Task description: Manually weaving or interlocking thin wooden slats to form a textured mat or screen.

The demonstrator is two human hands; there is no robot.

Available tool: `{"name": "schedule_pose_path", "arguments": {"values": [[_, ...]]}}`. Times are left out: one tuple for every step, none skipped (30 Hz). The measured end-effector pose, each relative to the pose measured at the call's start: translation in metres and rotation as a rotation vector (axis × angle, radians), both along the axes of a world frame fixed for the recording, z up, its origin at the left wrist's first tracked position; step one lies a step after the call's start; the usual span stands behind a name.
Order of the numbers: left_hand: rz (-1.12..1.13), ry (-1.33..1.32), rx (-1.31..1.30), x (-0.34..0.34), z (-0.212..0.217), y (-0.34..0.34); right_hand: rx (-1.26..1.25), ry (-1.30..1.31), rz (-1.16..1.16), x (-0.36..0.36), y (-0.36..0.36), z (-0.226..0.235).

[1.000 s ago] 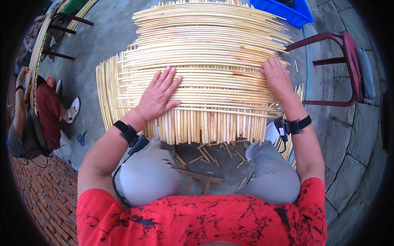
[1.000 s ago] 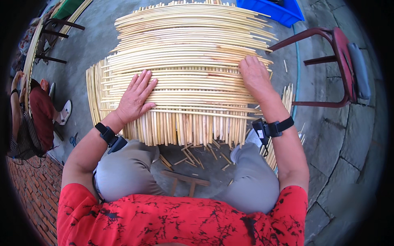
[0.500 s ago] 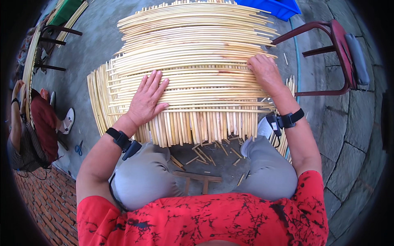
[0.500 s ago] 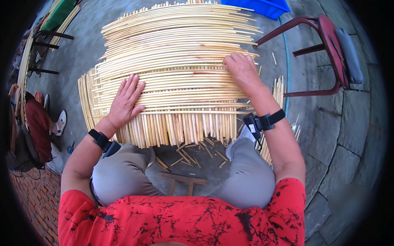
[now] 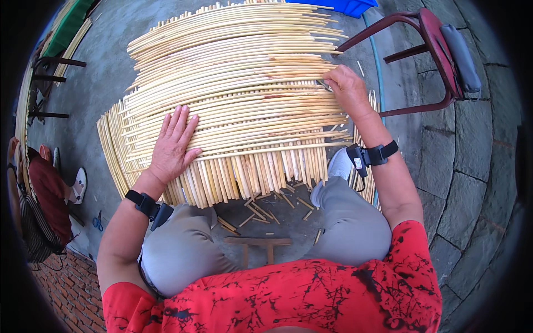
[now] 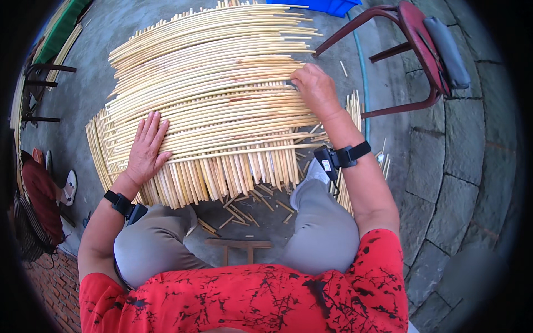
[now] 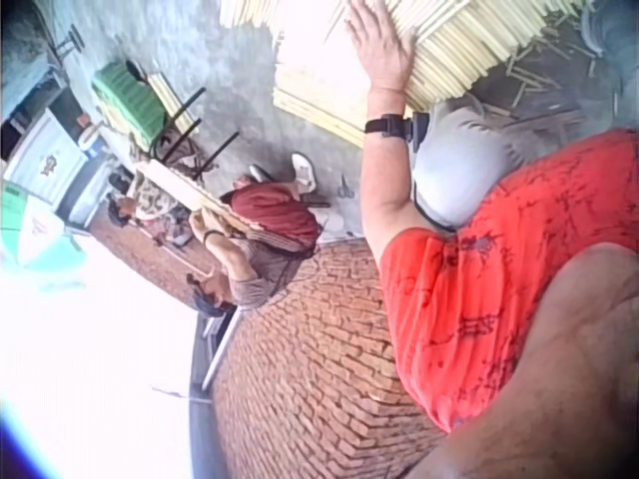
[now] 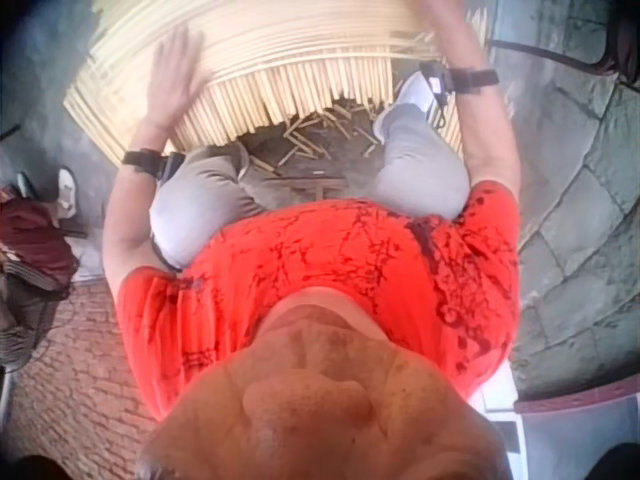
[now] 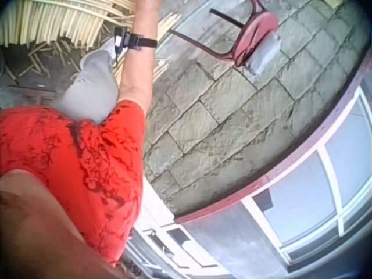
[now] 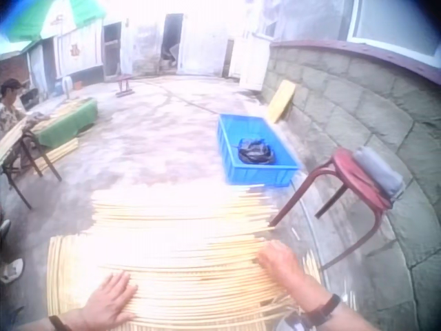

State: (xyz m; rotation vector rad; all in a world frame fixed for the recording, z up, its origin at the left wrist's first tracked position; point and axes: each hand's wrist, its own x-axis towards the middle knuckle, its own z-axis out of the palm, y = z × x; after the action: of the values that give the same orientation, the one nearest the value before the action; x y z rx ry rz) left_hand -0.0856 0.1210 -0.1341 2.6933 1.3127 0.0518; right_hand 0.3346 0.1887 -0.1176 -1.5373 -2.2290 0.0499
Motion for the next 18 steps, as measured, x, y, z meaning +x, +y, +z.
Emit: {"name": "schedule_pose_path", "arguments": {"values": [[0.0, -0.001, 0.0, 0.0, 0.0, 0.0, -0.043, -0.027, 0.01, 0.001, -0.002, 0.0], [-0.003, -0.008, -0.003, 0.0, 0.0, 0.001, -0.044, -0.025, 0.012, 0.0, -0.003, 0.0], [-0.006, -0.014, -0.007, 0.0, 0.001, 0.0, -0.079, -0.077, 0.01, -0.002, -0.005, -0.001], [-0.003, -0.011, -0.007, 0.0, 0.001, 0.0, -0.114, -0.128, 0.01, -0.004, -0.005, -0.001], [-0.001, -0.014, -0.004, -0.001, 0.001, 0.0, -0.114, -0.124, 0.014, -0.006, -0.005, -0.002], [0.001, -0.016, -0.002, -0.001, 0.002, -0.001, -0.107, -0.134, 0.015, -0.007, -0.004, -0.002], [0.001, -0.019, 0.001, -0.002, 0.004, -0.001, -0.1, -0.143, 0.017, -0.009, -0.003, -0.002], [0.005, -0.015, 0.0, -0.003, 0.003, -0.002, -0.1, -0.139, 0.02, -0.01, -0.002, -0.002], [0.003, -0.017, 0.002, -0.004, 0.003, -0.002, -0.115, -0.141, 0.028, -0.012, -0.001, -0.001], [0.001, -0.019, 0.004, -0.004, 0.002, -0.003, -0.13, -0.143, 0.035, -0.012, 0.0, 0.0], [0.01, -0.011, 0.023, -0.005, 0.001, -0.003, -0.129, -0.138, 0.04, -0.012, 0.0, 0.001], [0.014, -0.007, 0.023, -0.004, -0.001, -0.003, -0.11, -0.114, 0.059, -0.01, -0.001, 0.002], [0.003, -0.02, 0.023, -0.002, -0.002, -0.002, -0.091, -0.091, 0.075, -0.007, -0.003, 0.003], [-0.006, -0.032, 0.024, -0.001, -0.002, -0.001, -0.09, -0.088, 0.08, -0.005, -0.004, 0.008], [-0.023, -0.025, 0.014, 0.0, -0.001, -0.001, -0.033, -0.071, 0.092, -0.002, -0.006, 0.014], [-0.023, -0.026, 0.015, -0.001, -0.002, -0.001, 0.024, -0.057, 0.101, 0.002, -0.009, 0.021], [-0.025, -0.024, 0.017, -0.001, -0.003, -0.001, 0.044, -0.031, 0.069, 0.005, -0.016, 0.032], [-0.024, -0.021, 0.018, -0.002, -0.004, -0.001, 0.002, 0.024, 0.027, 0.013, -0.024, 0.038]]}}
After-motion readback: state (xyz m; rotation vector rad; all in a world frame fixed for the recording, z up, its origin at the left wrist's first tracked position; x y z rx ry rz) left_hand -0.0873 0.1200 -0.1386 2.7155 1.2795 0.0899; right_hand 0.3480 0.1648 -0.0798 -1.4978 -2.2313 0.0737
